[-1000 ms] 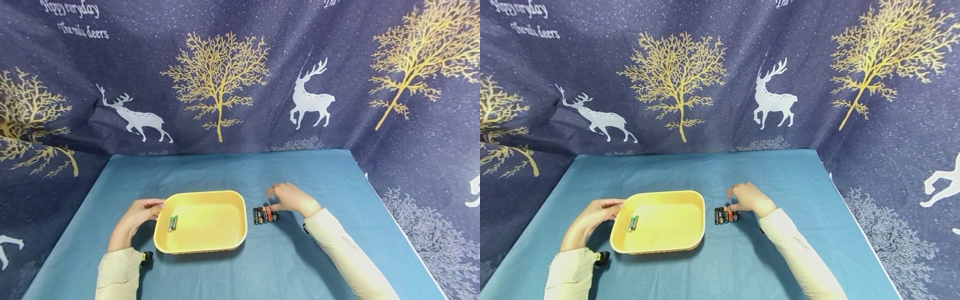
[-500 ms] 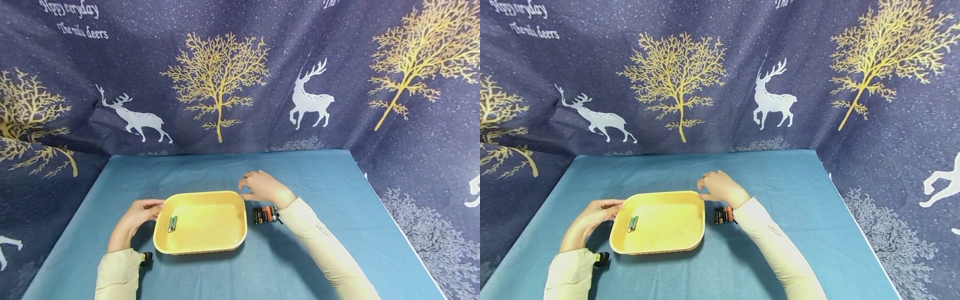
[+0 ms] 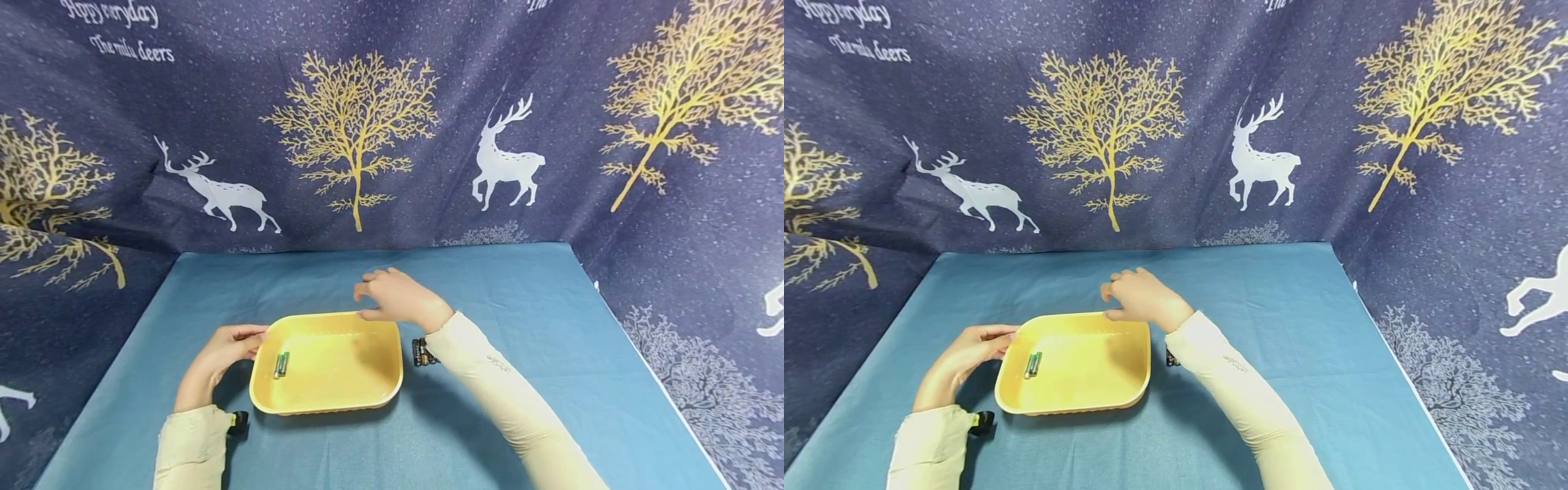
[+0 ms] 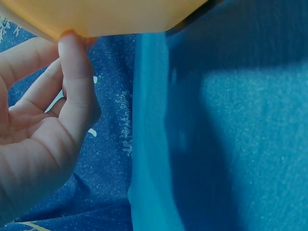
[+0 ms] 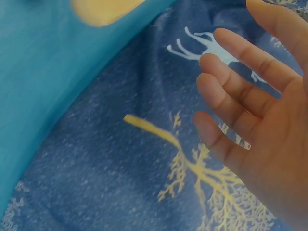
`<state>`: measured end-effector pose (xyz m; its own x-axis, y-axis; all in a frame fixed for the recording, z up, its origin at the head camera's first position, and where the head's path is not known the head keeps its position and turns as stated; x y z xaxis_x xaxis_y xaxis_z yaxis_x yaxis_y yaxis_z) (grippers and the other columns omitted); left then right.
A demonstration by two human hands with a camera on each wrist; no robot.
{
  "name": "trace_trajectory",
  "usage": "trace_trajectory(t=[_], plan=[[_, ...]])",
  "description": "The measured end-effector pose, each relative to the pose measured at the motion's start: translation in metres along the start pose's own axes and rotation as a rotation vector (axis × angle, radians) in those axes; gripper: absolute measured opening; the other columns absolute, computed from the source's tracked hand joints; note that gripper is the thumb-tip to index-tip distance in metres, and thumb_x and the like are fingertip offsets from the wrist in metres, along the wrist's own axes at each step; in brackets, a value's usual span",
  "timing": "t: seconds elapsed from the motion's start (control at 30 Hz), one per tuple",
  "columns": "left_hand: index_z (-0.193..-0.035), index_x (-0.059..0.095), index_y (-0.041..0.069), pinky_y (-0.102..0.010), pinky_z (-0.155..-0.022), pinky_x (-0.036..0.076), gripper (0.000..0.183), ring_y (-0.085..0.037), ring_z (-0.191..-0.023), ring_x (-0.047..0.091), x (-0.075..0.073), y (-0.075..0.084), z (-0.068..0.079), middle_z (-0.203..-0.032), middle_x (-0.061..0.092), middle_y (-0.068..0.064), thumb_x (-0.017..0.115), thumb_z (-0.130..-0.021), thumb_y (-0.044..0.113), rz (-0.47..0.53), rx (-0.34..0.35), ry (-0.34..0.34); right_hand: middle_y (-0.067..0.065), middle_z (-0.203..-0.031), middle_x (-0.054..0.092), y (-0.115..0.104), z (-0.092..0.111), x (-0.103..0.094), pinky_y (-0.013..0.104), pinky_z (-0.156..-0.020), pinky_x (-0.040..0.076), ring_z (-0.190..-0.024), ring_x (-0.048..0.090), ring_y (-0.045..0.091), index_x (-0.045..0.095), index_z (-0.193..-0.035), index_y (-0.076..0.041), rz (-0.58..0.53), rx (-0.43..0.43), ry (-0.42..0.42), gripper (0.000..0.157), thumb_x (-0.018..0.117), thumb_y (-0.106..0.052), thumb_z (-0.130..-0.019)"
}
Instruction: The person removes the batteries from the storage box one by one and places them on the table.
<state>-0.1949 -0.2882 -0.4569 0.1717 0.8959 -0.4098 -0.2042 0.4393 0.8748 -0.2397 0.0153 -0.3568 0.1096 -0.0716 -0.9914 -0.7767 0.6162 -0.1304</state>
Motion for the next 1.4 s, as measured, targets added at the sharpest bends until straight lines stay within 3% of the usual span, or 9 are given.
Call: trace_trajectory(t=[0.47,0.77,1.07,1.4], plan=[[-0.127,0.054,-0.014,-0.032,-0.071,0.057,0.042,-0.014,-0.079,0.066,-0.001,0.000,0.000,-0.113,0.066,-0.022,0.058,-0.096,0.014,-0.012,0.001,-0.003,-0.002,-0.123,0.063,-0.036,-0.041,0.005,0.041,-0.100,0.041,-0.116,0.056,0.020,0.062,-0.123,-0.018,0.006,-0.050,-0.049,0.036,0.061,-0.039,-0.094],[-0.125,0.055,-0.015,-0.033,-0.071,0.057,0.042,-0.014,-0.079,0.066,0.001,0.001,0.002,-0.110,0.066,-0.021,0.059,-0.096,0.016,-0.004,-0.006,0.002,-0.004,-0.117,0.064,-0.067,-0.066,0.027,0.035,-0.093,0.045,-0.108,0.059,0.016,0.062,-0.122,-0.017,0.064,-0.106,-0.076,0.039,0.062,-0.042,-0.092],[-0.125,0.055,-0.015,-0.032,-0.071,0.057,0.043,-0.013,-0.080,0.065,0.001,0.003,0.001,-0.111,0.066,-0.022,0.060,-0.096,0.017,0.001,0.007,-0.006,-0.007,-0.109,0.064,-0.080,-0.087,0.059,0.031,-0.089,0.047,-0.099,0.060,0.011,0.061,-0.124,-0.019,0.179,-0.087,-0.208,0.042,0.062,-0.046,-0.092],[-0.125,0.055,-0.015,-0.030,-0.071,0.056,0.043,-0.012,-0.080,0.065,0.000,-0.001,-0.001,-0.112,0.066,-0.019,0.059,-0.096,0.016,0.025,0.006,-0.013,-0.010,-0.100,0.061,-0.095,-0.104,0.087,0.021,-0.081,0.047,-0.088,0.057,0.004,0.056,-0.130,-0.023,0.129,-0.052,-0.336,0.050,0.062,-0.051,-0.089]])
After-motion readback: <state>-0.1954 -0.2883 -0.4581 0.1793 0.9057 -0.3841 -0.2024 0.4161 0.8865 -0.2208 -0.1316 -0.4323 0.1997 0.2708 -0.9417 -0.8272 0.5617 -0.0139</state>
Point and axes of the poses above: each hand's wrist, its own z-axis away from the middle knuckle, its own x-axis out of the palm, y = z × x, the point moved 3 cm from there along -z, towards the middle knuckle
